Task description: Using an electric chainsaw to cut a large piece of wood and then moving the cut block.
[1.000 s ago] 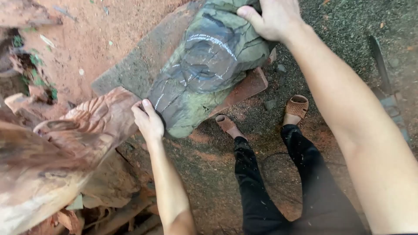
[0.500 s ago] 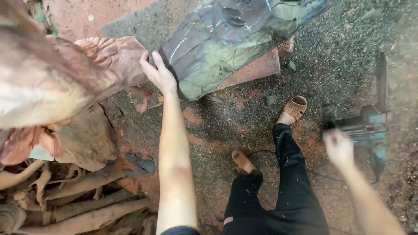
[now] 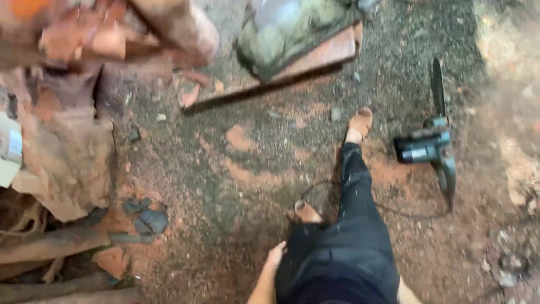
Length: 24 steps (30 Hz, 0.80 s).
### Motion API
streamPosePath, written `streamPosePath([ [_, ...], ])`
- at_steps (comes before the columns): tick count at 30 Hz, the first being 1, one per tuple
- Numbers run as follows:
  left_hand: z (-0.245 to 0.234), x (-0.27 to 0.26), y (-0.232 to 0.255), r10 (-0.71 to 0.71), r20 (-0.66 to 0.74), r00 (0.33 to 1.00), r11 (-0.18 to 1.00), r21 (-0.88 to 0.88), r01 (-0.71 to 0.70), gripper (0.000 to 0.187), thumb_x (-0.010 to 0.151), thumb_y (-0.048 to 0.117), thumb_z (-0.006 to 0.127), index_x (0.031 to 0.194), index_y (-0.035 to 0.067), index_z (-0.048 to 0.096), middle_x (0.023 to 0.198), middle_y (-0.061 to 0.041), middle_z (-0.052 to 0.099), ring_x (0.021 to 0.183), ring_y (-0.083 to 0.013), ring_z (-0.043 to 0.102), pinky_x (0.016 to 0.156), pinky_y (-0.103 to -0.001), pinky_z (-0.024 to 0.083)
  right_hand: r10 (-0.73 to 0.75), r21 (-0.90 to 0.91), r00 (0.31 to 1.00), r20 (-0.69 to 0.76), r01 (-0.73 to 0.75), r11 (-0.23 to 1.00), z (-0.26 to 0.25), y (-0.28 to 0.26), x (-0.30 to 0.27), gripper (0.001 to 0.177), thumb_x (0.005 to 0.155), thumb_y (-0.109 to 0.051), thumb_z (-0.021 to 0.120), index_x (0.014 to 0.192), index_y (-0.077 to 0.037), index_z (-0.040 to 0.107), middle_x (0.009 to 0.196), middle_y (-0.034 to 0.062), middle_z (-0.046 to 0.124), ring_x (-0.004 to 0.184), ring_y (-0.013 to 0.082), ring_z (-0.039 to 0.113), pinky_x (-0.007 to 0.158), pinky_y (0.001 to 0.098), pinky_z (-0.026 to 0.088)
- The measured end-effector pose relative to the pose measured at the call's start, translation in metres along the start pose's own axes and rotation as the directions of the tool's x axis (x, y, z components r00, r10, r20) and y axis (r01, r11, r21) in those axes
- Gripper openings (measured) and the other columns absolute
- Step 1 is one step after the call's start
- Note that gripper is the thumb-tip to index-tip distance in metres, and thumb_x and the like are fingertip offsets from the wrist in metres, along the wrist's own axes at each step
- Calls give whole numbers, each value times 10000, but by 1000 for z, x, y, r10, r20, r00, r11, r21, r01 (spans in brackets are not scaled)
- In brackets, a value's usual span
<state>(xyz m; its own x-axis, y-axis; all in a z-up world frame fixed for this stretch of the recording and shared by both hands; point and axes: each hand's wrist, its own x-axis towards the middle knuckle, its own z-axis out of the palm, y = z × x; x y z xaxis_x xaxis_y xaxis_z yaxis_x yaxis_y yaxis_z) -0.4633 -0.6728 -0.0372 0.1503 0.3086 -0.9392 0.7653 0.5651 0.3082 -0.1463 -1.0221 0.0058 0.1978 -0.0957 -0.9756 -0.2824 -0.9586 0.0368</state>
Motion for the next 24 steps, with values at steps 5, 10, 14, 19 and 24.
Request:
streamPosePath([
  [5, -49, -91, -91, -354, -175, 919, 885, -380, 268, 277, 903, 313, 786, 832, 69, 674, 657, -109, 620, 473, -202, 567, 383, -334, 449, 83, 348, 996, 18, -84, 934, 34, -49, -68, 593, 915, -518, 640, 1276, -49, 675, 1166, 198, 723, 1012, 310, 678, 859, 442, 539],
  [10, -39, -133, -123, -460, -201, 865, 850, -381, 363, 399, 926, 477, 648, 1154, 150, 676, 940, -90, 765, 732, -189, 726, 596, -359, 547, -22, 245, 999, -42, 32, 969, 16, -68, -106, 472, 925, -468, 628, 1079, -29, 703, 1059, 176, 716, 900, 274, 598, 743, 415, 471],
  [14, 13, -124, -142, -80, -298, 951, 981, -194, 21, 295, 858, 340, 749, 929, 68, 839, 930, -52, 794, 893, -127, 699, 866, -262, 521, -501, -433, 864, -56, 431, 792, -10, -69, -132, 425, 902, -291, 523, 1050, -59, 847, 1179, 128, 808, 1077, 254, 753, 928, 355, 531],
  [19, 32, -100, -144, -41, -287, 957, 998, -62, 24, 322, 870, 445, 675, 1027, 200, 813, 1073, -4, 780, 1071, -157, 665, 969, -316, 495, -592, -674, 806, -16, 429, 602, -27, -97, -143, 367, 970, -427, 490, 872, -180, 744, 962, 111, 796, 1008, 349, 711, 896, 444, 535],
  [24, 34, -112, -110, -155, -246, 957, 952, -295, 79, 381, 926, 435, 693, 1177, 148, 706, 1053, -141, 785, 962, -249, 773, 718, -385, 641, -541, -680, 840, -46, 371, 632, -55, -65, -88, 340, 960, -461, 513, 1119, -306, 771, 1153, 68, 799, 1190, 327, 696, 1008, 470, 548],
])
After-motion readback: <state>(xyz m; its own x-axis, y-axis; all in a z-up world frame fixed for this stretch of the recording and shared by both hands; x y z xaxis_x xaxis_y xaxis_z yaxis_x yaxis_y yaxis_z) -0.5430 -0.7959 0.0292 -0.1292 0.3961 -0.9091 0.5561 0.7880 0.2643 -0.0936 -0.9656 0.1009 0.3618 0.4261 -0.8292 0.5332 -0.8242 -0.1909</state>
